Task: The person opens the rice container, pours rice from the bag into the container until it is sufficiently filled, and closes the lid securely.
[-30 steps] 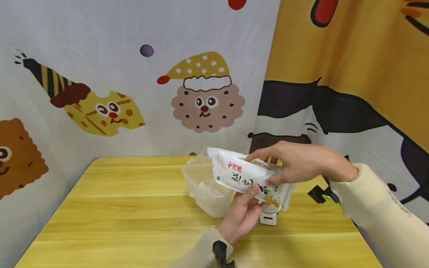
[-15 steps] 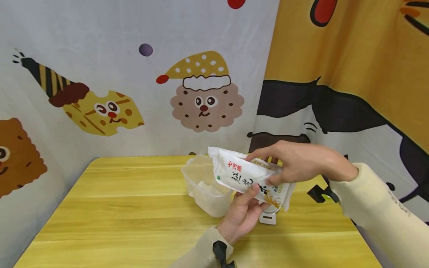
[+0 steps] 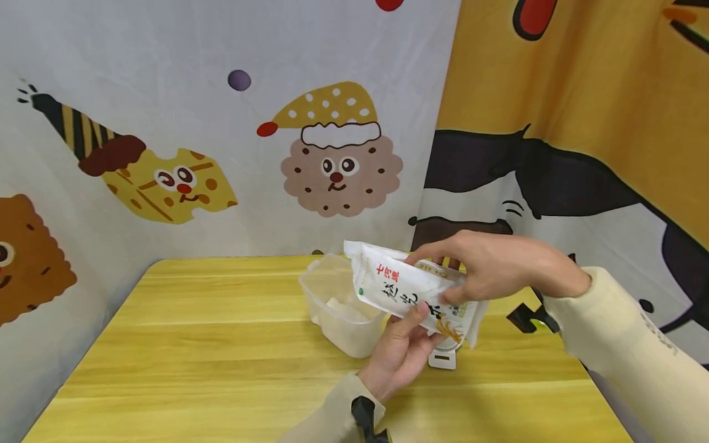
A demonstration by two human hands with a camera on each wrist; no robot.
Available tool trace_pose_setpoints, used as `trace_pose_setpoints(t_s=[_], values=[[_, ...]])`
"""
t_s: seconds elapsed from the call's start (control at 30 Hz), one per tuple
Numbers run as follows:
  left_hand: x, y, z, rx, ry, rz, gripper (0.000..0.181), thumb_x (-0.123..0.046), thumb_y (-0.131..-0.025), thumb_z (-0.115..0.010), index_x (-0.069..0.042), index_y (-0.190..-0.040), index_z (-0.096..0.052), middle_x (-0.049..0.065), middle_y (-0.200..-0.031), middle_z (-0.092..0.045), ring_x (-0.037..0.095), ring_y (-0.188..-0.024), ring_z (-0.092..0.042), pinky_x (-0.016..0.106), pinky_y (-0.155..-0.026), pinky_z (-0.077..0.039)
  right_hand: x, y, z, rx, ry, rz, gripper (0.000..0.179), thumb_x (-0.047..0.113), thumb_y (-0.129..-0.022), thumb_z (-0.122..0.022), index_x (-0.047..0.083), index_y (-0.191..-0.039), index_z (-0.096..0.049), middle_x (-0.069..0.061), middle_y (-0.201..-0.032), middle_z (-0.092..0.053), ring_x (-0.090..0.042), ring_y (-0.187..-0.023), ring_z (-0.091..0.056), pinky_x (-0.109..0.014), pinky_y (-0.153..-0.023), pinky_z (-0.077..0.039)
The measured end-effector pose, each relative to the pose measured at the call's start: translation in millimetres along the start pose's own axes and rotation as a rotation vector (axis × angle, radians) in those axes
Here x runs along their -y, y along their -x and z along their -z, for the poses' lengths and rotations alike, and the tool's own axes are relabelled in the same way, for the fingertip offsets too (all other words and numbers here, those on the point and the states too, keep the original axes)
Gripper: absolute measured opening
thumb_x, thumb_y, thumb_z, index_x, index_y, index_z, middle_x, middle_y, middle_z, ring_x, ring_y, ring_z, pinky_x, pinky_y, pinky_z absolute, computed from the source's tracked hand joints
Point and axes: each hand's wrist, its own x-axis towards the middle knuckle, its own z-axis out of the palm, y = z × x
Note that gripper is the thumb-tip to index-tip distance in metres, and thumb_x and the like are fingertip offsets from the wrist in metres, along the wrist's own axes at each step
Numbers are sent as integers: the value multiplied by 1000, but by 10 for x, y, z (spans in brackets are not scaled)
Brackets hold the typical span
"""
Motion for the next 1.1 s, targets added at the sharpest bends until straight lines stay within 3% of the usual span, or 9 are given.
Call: trace_pose_setpoints(t_s=[0.37,1.1], values=[[7,-5,-7,12,-1,1,32,-26,-97,-72,-26,-128,-63,-10,-130,-66,11,-124,-61,36,-107,-51,12,9,29,15,-24,-29,60,18,-90,-78,32,-144,-57,9,-120,-69,-3,-87,-66,-24,-67,-59],[6,14,-40,-16,0,12,33,-28,-97,-72,-23,-129,-63,-8,-129,-68,11,-122,-63,37,-107,-51,46,-6,41,36,-43,-46,58,16,-90,-77,32,-142,-57,8,-119,-69,-5,-85,-68,-25,-66,-61]])
